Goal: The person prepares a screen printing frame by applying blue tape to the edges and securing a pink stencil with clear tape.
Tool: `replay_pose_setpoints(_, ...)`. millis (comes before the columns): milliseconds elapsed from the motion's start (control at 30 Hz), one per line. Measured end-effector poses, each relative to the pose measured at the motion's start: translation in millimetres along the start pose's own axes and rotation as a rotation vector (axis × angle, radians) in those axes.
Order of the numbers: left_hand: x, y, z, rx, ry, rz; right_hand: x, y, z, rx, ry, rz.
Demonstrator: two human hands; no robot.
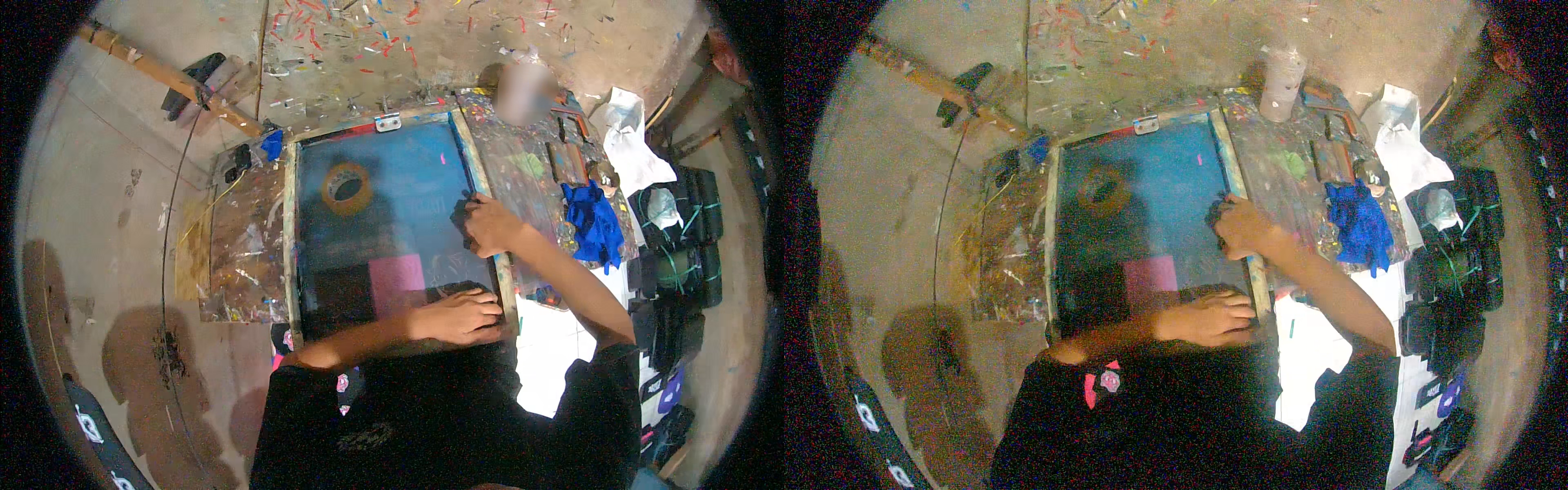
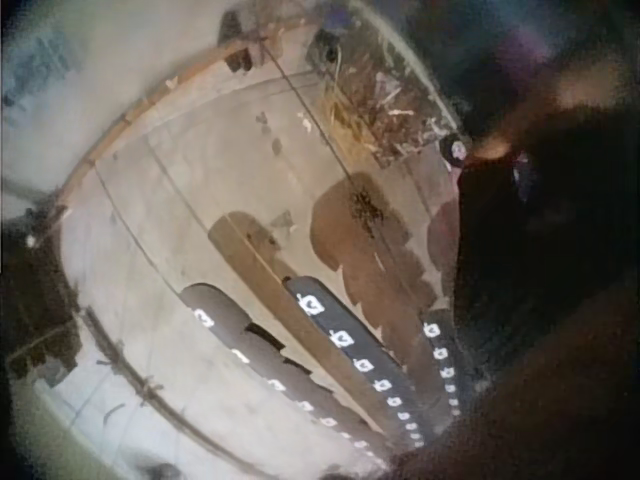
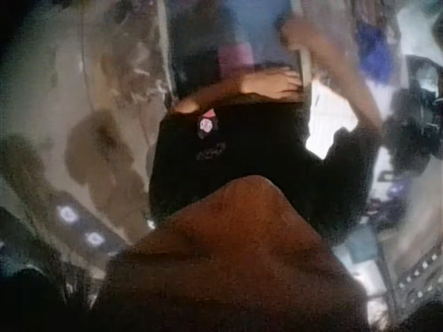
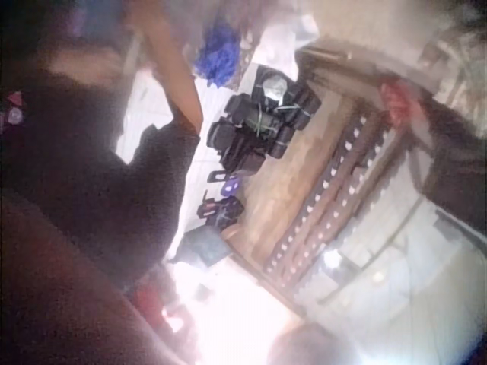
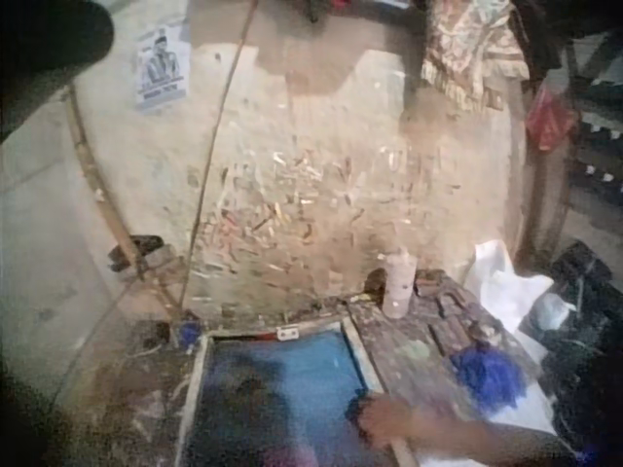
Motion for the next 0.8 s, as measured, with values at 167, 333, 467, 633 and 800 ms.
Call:
replay_pose_setpoints(167,1,0,-2,-0.008,0.027,0.037,18,-3,16,0.004,0.001,0.087)
replay_pose_setpoints(333,3,-1,-6,-0.008,0.244,0.192,29,-22,39,-0.108,-0.107,0.17)
replay_pose_setpoints(467,23,0,-7,0.128,0.527,0.241,57,-37,41,-0.244,-0.296,0.253)
replay_pose_setpoints(633,116,77,-57,0.668,-0.282,0.594,53,-102,26,-0.198,-0.361,0.525)
replay_pose_setpoints(800,150,162,-118,0.884,-0.7,0.525,47,-163,10,-0.09,-0.448,0.527)
Point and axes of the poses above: each hand's wrist, its own y-axis away from the middle knuckle, its own x-axis out of the back of the hand, z = x × y, the point moved 3 cm from there along -y, towards the middle knuckle, and after that the axes turned 1 degree about -y, right-handed, at the moved point
